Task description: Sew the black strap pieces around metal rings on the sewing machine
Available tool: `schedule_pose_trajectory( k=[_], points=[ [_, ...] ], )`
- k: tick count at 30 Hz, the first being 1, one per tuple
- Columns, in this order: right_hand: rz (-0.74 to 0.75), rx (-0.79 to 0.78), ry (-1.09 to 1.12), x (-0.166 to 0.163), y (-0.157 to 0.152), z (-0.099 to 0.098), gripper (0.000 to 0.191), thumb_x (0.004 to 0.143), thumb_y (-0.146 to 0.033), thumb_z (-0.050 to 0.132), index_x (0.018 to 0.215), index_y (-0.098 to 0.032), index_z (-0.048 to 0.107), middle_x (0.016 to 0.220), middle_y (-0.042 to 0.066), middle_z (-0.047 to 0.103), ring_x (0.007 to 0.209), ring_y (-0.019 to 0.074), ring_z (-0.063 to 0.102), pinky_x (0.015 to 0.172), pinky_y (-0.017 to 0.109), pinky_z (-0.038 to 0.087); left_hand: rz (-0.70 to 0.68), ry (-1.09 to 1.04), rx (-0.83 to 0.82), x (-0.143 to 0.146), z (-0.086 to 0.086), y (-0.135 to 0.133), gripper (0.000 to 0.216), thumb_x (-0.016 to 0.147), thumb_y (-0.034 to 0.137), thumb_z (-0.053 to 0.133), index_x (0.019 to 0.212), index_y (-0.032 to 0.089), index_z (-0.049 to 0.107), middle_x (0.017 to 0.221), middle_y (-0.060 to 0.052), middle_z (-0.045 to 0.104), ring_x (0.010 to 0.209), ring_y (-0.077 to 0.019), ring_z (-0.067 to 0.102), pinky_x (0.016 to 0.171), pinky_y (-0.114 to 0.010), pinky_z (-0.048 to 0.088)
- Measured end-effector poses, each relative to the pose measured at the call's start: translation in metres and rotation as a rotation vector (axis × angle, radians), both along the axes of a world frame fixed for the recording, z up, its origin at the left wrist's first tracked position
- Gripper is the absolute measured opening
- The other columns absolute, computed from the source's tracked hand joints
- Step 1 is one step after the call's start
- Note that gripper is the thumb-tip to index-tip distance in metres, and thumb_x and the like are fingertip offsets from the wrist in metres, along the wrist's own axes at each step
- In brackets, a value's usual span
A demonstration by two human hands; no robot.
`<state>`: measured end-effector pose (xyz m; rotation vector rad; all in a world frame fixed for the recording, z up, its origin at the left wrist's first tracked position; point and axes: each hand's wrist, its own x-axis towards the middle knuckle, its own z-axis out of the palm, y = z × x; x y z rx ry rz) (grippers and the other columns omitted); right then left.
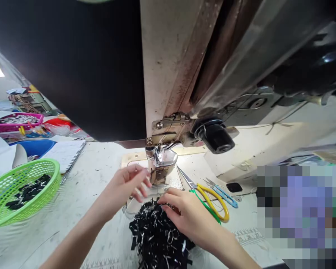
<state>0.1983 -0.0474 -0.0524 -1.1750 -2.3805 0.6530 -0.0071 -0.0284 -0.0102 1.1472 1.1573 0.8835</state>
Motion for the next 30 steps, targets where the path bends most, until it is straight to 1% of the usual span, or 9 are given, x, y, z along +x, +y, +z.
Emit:
schedule_pose_trajectory(
  k=[2,4,10,14,17,20,23,26,30],
  points=[
    [0.042,0.031,-0.125,-0.010,0.002,-0.008,0.023,0.091,-0.007,0.058,0.095,-0.024,0.072,0.090,-0.001,0.071,0.077,0.0148,0.068,0.064,0.023,0.044,-0.077,0.270,0.045,-0.005,-0.010,-0.018,0.021,0.088,0.036,0.065,0.082,0.017,0.069,0.071,-0.001,0.067,0.054,-0.0135,0.061,0.048,-0.022,0.051],
    [0.094,0.059,-0.178,-0.021,0.005,-0.013,0.023,0.088,-0.005,0.057,0.090,-0.023,0.072,0.084,0.000,0.072,0.072,0.0161,0.069,0.058,0.025,0.040,-0.089,0.423,0.074,-0.007,-0.020,-0.033,0.019,0.088,0.033,0.063,0.084,0.017,0.073,0.065,-0.001,0.064,0.057,-0.0168,0.062,0.050,-0.024,0.052],
    [0.135,0.143,-0.211,-0.030,0.006,-0.010,0.021,0.082,0.000,0.059,0.079,-0.018,0.070,0.073,0.002,0.072,0.063,0.0181,0.068,0.052,0.027,0.035,0.036,0.460,0.183,-0.009,-0.030,-0.049,0.018,0.089,0.028,0.064,0.089,0.021,0.081,0.076,-0.005,0.077,0.073,-0.0208,0.067,0.062,-0.023,0.051],
    [0.100,0.214,-0.058,-0.012,-0.001,-0.001,0.024,0.092,-0.005,0.054,0.095,-0.021,0.071,0.084,0.001,0.071,0.071,0.0150,0.067,0.060,0.024,0.045,0.115,0.288,0.150,-0.008,-0.027,-0.050,0.023,0.090,0.033,0.066,0.105,0.023,0.080,0.101,-0.008,0.079,0.098,-0.0254,0.069,0.084,-0.030,0.055],
    [0.091,0.342,0.235,0.002,-0.007,0.003,0.025,0.098,-0.008,0.048,0.107,-0.021,0.069,0.092,0.003,0.072,0.076,0.0140,0.068,0.066,0.023,0.051,0.085,0.005,-0.072,-0.002,-0.025,-0.053,0.035,0.087,0.046,0.068,0.110,0.022,0.077,0.107,-0.011,0.076,0.107,-0.0279,0.066,0.084,-0.034,0.057],
    [0.083,0.473,0.361,0.009,-0.012,0.005,0.027,0.097,-0.005,0.049,0.111,-0.018,0.068,0.093,0.006,0.073,0.077,0.0143,0.069,0.065,0.024,0.053,0.052,-0.207,-0.262,0.008,-0.024,-0.055,0.044,0.085,0.057,0.067,0.106,0.020,0.078,0.100,-0.011,0.075,0.095,-0.0240,0.067,0.073,-0.031,0.058],
    [0.078,0.555,0.390,0.011,-0.013,0.008,0.028,0.096,-0.004,0.049,0.112,-0.017,0.068,0.094,0.008,0.074,0.080,0.0152,0.072,0.065,0.024,0.055,0.010,-0.301,-0.321,0.018,-0.022,-0.057,0.039,0.081,0.053,0.074,0.099,0.018,0.077,0.097,-0.009,0.071,0.084,-0.0184,0.065,0.062,-0.023,0.055],
    [0.077,0.639,0.407,0.011,-0.014,0.011,0.025,0.099,-0.009,0.047,0.110,-0.016,0.070,0.093,0.009,0.076,0.080,0.0155,0.074,0.063,0.023,0.057,-0.039,-0.434,-0.400,0.027,-0.023,-0.057,0.042,0.072,0.052,0.082,0.095,0.016,0.078,0.099,-0.010,0.071,0.086,-0.0192,0.068,0.062,-0.022,0.056],
    [0.041,0.710,0.394,0.015,-0.015,0.007,0.027,0.101,-0.011,0.046,0.108,-0.016,0.072,0.093,0.010,0.077,0.081,0.0154,0.074,0.063,0.022,0.057,0.090,-0.448,-0.383,0.031,-0.026,-0.058,0.041,0.072,0.054,0.082,0.090,0.017,0.077,0.091,-0.005,0.069,0.075,-0.0142,0.067,0.058,-0.020,0.055]
  ],
)
